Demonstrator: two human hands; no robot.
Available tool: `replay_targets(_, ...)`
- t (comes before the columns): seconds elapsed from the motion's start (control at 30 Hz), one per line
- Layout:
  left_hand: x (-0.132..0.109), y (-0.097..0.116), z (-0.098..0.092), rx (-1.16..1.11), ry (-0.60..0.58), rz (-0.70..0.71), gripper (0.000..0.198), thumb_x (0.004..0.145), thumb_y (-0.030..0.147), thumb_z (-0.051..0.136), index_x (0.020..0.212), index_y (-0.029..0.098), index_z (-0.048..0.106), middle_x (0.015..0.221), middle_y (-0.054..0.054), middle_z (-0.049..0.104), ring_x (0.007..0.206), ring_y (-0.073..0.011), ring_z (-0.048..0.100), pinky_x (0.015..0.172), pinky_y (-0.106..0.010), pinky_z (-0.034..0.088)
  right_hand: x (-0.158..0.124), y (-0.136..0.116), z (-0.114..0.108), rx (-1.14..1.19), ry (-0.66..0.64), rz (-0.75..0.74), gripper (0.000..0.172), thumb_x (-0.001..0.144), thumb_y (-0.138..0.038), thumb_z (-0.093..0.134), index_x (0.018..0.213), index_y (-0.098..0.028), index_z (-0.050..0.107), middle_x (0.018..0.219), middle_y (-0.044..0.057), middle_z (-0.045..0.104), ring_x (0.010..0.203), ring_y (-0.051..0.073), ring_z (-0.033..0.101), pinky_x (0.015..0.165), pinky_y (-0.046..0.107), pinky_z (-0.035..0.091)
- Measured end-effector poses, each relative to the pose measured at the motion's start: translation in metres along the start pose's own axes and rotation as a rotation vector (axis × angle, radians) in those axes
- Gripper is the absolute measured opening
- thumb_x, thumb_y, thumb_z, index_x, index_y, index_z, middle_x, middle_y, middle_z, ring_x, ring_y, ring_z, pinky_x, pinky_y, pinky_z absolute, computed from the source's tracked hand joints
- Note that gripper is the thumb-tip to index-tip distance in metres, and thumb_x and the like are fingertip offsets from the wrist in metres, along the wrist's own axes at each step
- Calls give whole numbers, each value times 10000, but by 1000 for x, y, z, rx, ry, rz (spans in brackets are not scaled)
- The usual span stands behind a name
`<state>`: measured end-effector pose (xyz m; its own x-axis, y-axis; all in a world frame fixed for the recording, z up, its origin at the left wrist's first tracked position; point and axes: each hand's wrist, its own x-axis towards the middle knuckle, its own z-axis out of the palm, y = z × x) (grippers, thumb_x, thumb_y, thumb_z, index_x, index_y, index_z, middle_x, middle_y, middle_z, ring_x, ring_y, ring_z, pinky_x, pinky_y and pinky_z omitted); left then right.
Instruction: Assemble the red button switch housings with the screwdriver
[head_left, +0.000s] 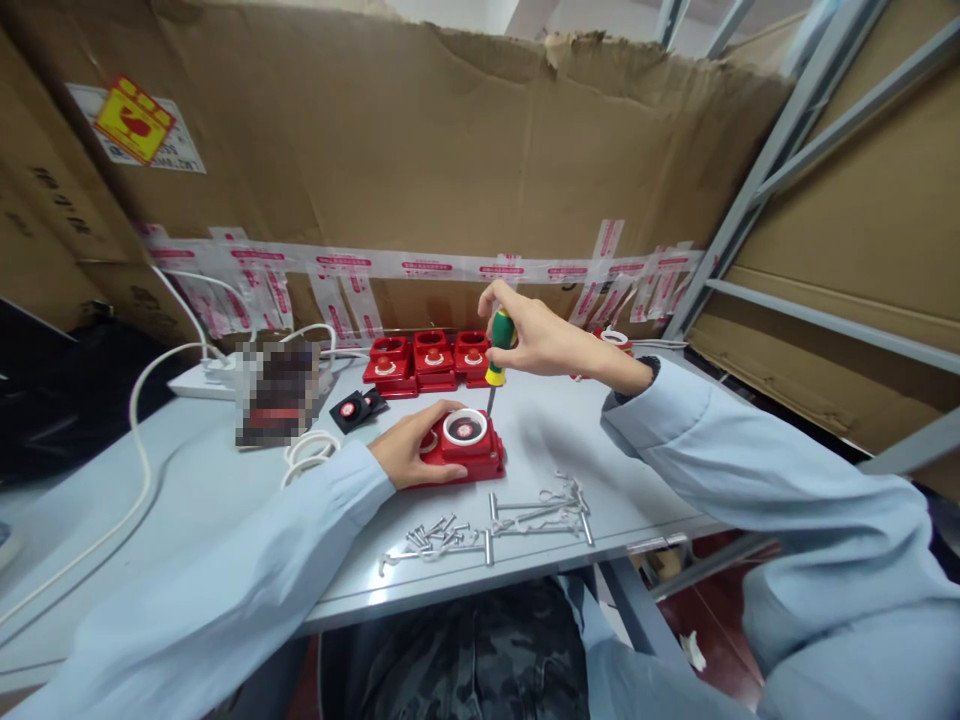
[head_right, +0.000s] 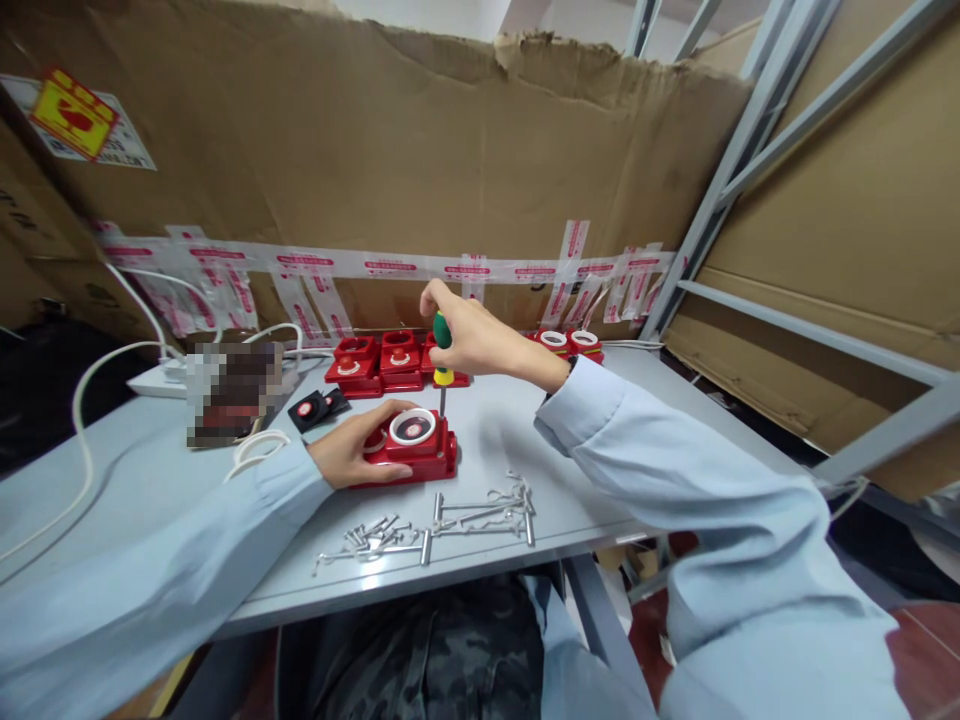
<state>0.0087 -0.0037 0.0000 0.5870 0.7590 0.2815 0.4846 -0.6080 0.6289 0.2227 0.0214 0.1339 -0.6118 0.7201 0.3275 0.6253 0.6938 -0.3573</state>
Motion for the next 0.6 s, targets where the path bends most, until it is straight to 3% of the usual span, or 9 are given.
replay_targets(0.17,0,0,0,-3,-10,-7,588,696,406,718,1186,206,462,1148,-68,634,1024,-248,614,898,-361,466,-1,3,4,-3,39,24,420,687,-198,628,994,-227,344,777,-18,523,689,155,475,646,325,391)
replay_targets(0.37,0,1,-1,3,-13,-8,589,697,407,715,1189,208,461,1142,-58,635,1022,-242,615,889,-348,475,1,10,6,92,71,-38,490,645,-115,602,1040,-223,334,817,-17,540,716,149,522,648,308,429)
replay_targets(0.6,-2,-7,1,33,21,-1,691,705,459,717,1278,206,427,1184,-80,618,1056,-273,607,916,-385,475,-8,3,-13,132,124,-107,515,663,-103,603,1098,-224,354,842,-15,548,735,145,547,652,304,465)
